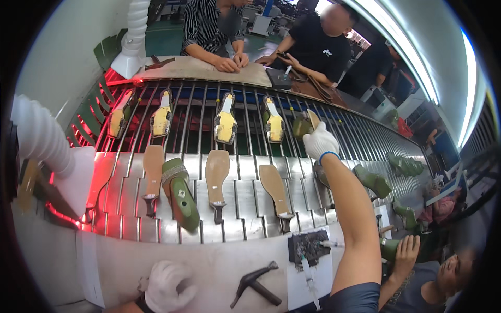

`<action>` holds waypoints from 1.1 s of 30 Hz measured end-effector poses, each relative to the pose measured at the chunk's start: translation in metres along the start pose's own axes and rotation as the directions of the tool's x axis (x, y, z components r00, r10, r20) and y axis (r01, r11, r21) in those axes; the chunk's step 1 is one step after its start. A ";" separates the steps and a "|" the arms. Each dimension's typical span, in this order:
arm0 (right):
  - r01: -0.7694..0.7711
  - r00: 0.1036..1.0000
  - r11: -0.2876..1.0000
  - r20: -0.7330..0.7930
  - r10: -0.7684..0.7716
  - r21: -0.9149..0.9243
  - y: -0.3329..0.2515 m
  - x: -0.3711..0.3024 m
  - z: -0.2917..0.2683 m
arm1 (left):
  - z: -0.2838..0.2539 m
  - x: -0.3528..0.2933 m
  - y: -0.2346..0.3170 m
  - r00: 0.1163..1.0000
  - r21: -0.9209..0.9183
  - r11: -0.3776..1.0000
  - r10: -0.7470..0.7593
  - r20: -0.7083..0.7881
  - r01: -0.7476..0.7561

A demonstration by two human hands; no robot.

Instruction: The person attaches soles to shoes on shoe lasts by hand, hammers around the sole edges and heels with a hammer, and places the assembled shoes onto a conveyor belt.

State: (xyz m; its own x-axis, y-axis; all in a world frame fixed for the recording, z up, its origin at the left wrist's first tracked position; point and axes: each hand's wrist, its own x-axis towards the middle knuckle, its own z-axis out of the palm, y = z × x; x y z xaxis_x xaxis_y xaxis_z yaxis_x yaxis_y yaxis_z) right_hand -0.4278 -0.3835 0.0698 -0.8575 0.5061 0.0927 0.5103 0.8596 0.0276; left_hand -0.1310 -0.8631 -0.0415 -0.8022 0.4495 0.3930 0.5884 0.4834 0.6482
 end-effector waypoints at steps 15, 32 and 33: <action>-0.215 0.428 0.529 0.566 -0.705 0.821 -0.066 -0.524 -0.029 | -0.038 -0.090 0.032 0.848 0.617 0.758 0.456 -0.269 -0.212; -0.301 0.823 0.118 0.321 -0.468 0.946 -0.032 -0.454 0.056 | -0.090 -0.065 -0.023 0.791 -0.330 0.937 -0.288 -0.540 0.117; -0.290 0.826 0.116 0.309 -0.471 0.950 -0.033 -0.449 0.052 | -0.089 -0.064 -0.017 0.788 -0.328 0.939 -0.281 -0.548 0.106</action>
State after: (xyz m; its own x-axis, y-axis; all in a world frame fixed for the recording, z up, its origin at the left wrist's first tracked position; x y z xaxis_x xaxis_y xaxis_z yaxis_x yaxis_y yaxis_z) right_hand -0.0628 -0.6356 -0.0242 -0.9691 0.0354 -0.2442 0.2450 0.0206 -0.9693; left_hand -0.0985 -0.9671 -0.0191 -0.8528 -0.1934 0.4851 0.4338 0.2551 0.8642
